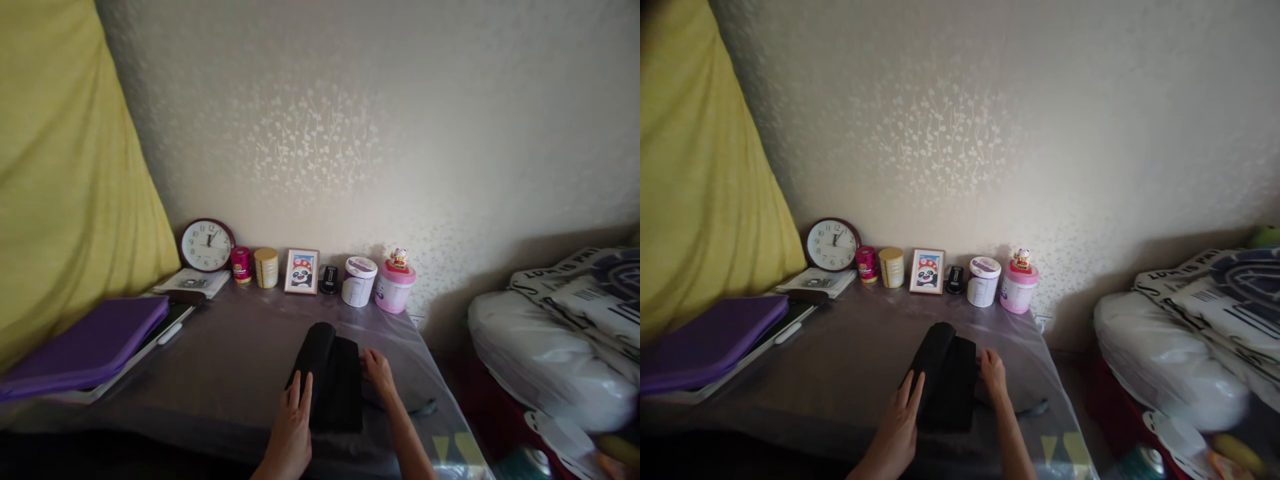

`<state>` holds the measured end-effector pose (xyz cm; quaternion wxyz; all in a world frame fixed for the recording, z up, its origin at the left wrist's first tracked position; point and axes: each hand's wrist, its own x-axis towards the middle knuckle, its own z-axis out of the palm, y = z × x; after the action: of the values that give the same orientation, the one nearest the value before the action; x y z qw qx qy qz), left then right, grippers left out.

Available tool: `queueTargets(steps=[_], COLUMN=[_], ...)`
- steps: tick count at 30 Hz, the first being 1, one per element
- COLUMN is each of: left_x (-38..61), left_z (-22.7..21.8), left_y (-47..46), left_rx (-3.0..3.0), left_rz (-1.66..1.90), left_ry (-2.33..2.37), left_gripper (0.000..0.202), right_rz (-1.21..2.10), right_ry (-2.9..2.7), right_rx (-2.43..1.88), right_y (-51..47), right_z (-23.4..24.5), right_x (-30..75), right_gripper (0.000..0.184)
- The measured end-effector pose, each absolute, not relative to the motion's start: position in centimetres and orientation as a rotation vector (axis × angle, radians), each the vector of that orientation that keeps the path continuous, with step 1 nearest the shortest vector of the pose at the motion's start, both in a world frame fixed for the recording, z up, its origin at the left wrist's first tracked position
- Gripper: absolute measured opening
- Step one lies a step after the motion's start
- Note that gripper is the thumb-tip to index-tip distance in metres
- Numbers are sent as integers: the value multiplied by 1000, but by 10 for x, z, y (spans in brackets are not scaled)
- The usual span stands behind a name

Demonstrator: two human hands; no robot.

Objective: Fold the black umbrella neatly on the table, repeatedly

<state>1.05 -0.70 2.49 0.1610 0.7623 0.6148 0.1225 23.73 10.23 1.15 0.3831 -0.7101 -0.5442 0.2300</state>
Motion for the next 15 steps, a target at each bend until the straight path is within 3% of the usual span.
queueTargets(steps=[15], left_x=[9], left_z=[25], left_y=[-7], left_rx=[2181], left_rz=[429], left_ry=[1754], left_gripper=[89], right_rz=[535], right_ry=[-1474], right_rx=[-1603], right_y=[68], right_z=[20], right_x=[199], right_gripper=[30])
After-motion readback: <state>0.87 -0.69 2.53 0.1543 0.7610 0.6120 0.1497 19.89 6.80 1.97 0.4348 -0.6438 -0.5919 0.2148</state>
